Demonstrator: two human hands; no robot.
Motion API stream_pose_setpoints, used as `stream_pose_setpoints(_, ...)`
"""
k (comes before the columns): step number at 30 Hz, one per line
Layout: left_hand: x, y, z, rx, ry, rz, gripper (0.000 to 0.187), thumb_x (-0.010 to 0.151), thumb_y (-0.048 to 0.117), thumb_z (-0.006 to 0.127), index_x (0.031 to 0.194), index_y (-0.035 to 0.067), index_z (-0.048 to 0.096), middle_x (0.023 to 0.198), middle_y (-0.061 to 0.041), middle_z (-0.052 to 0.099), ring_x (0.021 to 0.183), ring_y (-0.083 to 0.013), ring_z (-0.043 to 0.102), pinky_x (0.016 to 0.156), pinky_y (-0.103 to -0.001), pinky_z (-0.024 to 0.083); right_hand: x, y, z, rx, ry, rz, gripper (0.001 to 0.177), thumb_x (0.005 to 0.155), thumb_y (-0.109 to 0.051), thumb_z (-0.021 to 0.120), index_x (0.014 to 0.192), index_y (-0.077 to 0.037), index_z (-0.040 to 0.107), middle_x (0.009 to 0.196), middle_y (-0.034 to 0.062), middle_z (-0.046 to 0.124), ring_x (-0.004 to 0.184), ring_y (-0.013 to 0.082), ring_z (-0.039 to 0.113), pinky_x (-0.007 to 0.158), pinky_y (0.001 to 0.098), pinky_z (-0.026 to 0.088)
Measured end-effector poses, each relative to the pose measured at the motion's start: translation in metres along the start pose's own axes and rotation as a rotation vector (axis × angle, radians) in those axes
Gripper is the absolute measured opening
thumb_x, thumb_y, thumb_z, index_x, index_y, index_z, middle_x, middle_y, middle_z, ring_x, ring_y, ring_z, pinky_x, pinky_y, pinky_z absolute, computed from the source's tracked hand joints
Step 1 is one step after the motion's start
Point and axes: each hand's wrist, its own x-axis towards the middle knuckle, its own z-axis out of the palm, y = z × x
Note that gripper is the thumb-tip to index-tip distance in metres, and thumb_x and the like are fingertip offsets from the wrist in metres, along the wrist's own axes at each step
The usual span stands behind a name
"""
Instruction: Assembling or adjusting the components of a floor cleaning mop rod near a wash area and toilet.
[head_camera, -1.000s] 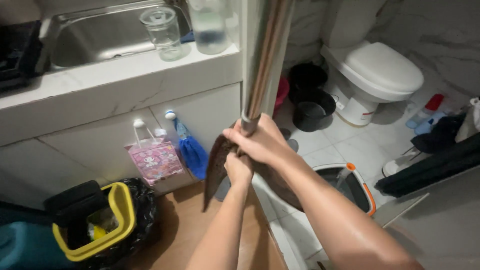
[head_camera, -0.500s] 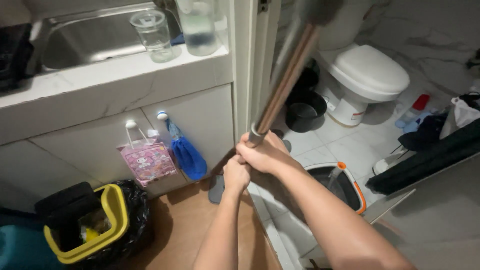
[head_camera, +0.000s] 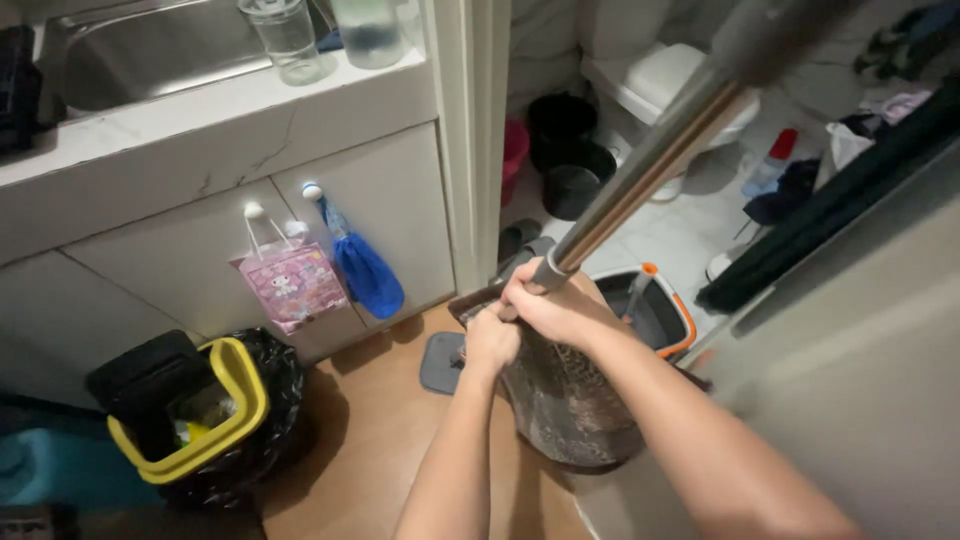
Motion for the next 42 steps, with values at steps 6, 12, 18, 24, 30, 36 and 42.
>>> stream_pose_setpoints(6,-0.037,-0.014,0.011,0.022,-0.001,-0.009,0.043,0.079,0.019,0.059,0.12,0.019,0.073,0.114,-0.024,0.072,0.115,-0.0427,0.065,0.1,-0.048,0.049,-0.041,-0.005,0.001,-0.04,0.022,0.013,0.028,0.085,-0.03,0.058,0.086,-0.009,0.077,0.086,0.0098,0.077,0.084,0.0247,0.074,0.076,0.0388,0.055)
stream_pose_setpoints(12,-0.085,-0.006,0.016,0.008,0.065,-0.021,0.042,0.077,0.019,0.059,0.117,0.02,0.073,0.113,-0.024,0.07,0.113,-0.0429,0.064,0.096,-0.049,0.05,-0.07,-0.006,-0.007,-0.097,-0.039,-0.069,0.028,0.085,-0.03,0.059,0.081,-0.009,0.077,0.081,0.011,0.075,0.081,0.0272,0.072,0.075,0.0407,0.054)
stream_pose_setpoints(18,-0.147,-0.008,0.019,-0.031,0.128,-0.129,0.033,0.08,0.022,0.057,0.104,0.015,0.077,0.104,-0.023,0.073,0.105,-0.0404,0.07,0.09,-0.048,0.054,-0.116,-0.009,-0.008,-0.22,-0.088,-0.365,0.028,0.084,-0.031,0.063,0.077,-0.006,0.074,0.079,0.0178,0.072,0.076,0.0382,0.068,0.069,0.0475,0.054)
stream_pose_setpoints(24,-0.17,-0.013,0.032,-0.034,0.198,-0.131,0.032,0.081,0.026,0.06,0.102,0.01,0.078,0.103,-0.026,0.072,0.104,-0.0432,0.069,0.088,-0.05,0.053,-0.14,-0.019,-0.019,-0.209,-0.182,-0.397,0.023,0.078,-0.028,0.063,0.078,-0.008,0.073,0.079,0.0163,0.073,0.077,0.038,0.07,0.069,0.0478,0.056)
stream_pose_setpoints(30,-0.184,-0.036,0.063,0.111,0.23,-0.003,0.034,0.087,0.032,0.058,0.102,0.007,0.074,0.104,-0.029,0.07,0.104,-0.0481,0.066,0.088,-0.053,0.052,-0.156,0.001,-0.024,-0.177,-0.119,-0.52,0.024,0.079,-0.029,0.068,0.08,-0.005,0.069,0.083,0.0185,0.072,0.083,0.0381,0.07,0.071,0.0474,0.055)
stream_pose_setpoints(36,-0.229,-0.007,0.08,0.058,0.257,-0.169,0.034,0.087,0.033,0.057,0.1,0.009,0.078,0.105,-0.028,0.071,0.105,-0.0463,0.067,0.09,-0.052,0.052,-0.198,0.017,-0.039,-0.152,-0.216,-0.536,0.022,0.08,-0.027,0.065,0.077,-0.008,0.073,0.081,0.0164,0.074,0.08,0.0366,0.071,0.072,0.0466,0.056)
stream_pose_setpoints(42,-0.265,0.012,0.082,0.145,0.227,-0.051,0.029,0.087,0.028,0.06,0.106,0.012,0.075,0.105,-0.024,0.071,0.1,-0.0461,0.067,0.085,-0.053,0.053,-0.224,0.019,-0.053,-0.135,-0.16,-0.527,0.021,0.078,-0.027,0.066,0.076,-0.008,0.076,0.079,0.0146,0.073,0.078,0.036,0.07,0.07,0.0463,0.055)
